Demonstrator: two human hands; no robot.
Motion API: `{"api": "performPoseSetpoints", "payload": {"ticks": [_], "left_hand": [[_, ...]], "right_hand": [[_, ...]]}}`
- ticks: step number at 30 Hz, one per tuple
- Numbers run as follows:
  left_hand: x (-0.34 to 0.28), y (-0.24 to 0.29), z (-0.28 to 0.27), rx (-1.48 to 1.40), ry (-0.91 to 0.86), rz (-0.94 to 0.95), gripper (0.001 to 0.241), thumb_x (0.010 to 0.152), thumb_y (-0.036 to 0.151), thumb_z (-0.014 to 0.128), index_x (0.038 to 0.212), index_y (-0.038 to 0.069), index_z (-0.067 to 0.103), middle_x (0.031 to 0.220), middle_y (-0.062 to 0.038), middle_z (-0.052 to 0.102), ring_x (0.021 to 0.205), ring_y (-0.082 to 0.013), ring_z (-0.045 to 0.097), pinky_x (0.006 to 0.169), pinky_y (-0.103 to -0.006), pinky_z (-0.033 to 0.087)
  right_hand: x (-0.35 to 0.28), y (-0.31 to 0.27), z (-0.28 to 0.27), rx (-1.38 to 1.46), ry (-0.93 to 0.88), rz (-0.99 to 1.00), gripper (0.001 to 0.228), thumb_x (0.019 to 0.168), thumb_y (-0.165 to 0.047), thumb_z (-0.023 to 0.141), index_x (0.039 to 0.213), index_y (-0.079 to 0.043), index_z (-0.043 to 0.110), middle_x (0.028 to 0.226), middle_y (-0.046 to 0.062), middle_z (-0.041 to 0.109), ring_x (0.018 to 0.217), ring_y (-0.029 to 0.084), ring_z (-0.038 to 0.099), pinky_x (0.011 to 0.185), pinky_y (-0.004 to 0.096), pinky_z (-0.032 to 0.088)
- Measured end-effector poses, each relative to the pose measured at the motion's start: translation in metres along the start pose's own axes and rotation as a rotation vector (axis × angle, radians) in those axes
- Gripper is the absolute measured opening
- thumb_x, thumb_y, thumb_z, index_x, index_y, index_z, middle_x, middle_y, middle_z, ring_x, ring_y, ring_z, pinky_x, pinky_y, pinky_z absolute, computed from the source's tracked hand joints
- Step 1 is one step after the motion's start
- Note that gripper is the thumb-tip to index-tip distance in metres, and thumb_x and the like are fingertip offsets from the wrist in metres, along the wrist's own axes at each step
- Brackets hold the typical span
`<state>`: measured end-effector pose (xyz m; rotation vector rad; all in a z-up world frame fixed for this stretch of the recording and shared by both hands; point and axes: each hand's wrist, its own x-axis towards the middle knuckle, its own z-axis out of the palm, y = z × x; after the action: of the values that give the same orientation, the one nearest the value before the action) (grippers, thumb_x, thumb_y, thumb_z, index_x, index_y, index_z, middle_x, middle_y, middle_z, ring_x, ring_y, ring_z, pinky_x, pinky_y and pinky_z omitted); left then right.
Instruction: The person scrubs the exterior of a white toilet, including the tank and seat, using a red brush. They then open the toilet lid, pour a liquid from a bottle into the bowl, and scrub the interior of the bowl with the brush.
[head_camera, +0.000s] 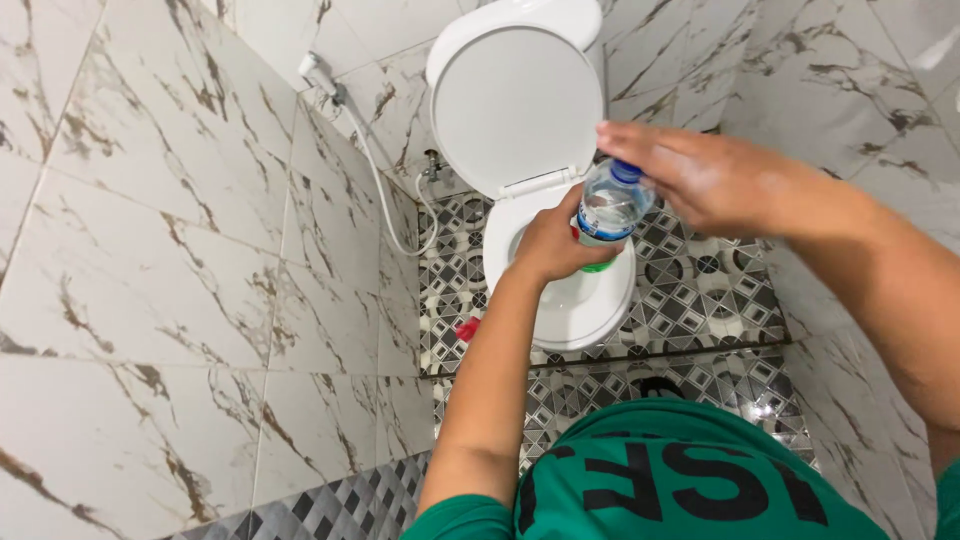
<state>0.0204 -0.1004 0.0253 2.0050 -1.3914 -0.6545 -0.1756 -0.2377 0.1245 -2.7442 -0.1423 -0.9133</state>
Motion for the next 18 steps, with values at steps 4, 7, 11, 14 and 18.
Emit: {"api": "performPoseSetpoints", "payload": {"ticks": [4,7,11,14,18], "left_hand": [[0.010,0.009,0.007,0.142,-0.040,0.104,0.105,0.060,0.052,0.089,0.151,0.024,0.045,0.116,-0.013,0.075,0.106,-0.0336,0.071,0.091,-0.0412,0.055],[0.014,0.033,0.011,0.188,-0.137,0.066,0.104,0.057,0.050,0.086,0.151,0.030,0.045,0.109,-0.010,0.077,0.101,-0.0315,0.074,0.089,-0.0403,0.057],[0.030,0.041,0.028,0.223,-0.185,0.080,0.103,0.059,0.049,0.086,0.151,0.031,0.043,0.105,-0.011,0.078,0.099,-0.0329,0.074,0.089,-0.0409,0.057],[0.042,0.043,0.042,0.201,-0.197,0.156,0.098,0.059,0.048,0.089,0.147,0.032,0.049,0.106,-0.010,0.078,0.097,-0.0334,0.074,0.088,-0.0412,0.057],[0.053,0.055,0.060,0.264,-0.236,0.209,0.099,0.059,0.047,0.088,0.148,0.033,0.048,0.106,-0.011,0.077,0.097,-0.0343,0.074,0.087,-0.0423,0.057]], "right_hand": [[-0.018,0.004,-0.032,-0.006,-0.149,0.165,0.044,0.086,-0.017,0.069,0.129,-0.014,0.066,0.129,0.006,0.069,0.101,0.030,0.070,0.082,0.041,0.059],[-0.032,0.008,-0.040,-0.145,-0.221,0.272,0.041,0.085,-0.029,0.078,0.122,-0.013,0.069,0.115,0.005,0.071,0.095,0.032,0.071,0.078,0.042,0.059],[-0.057,0.021,-0.042,-0.165,-0.162,0.181,0.038,0.082,-0.023,0.076,0.118,-0.013,0.070,0.117,0.007,0.070,0.099,0.034,0.070,0.081,0.042,0.059],[-0.072,0.024,-0.048,-0.046,-0.062,0.055,0.031,0.083,-0.015,0.069,0.114,-0.016,0.069,0.119,0.005,0.071,0.103,0.033,0.071,0.084,0.040,0.058],[-0.083,0.015,-0.059,-0.221,-0.264,0.488,0.045,0.087,-0.039,0.071,0.126,-0.017,0.068,0.105,0.009,0.069,0.091,0.037,0.069,0.078,0.046,0.058]]}}
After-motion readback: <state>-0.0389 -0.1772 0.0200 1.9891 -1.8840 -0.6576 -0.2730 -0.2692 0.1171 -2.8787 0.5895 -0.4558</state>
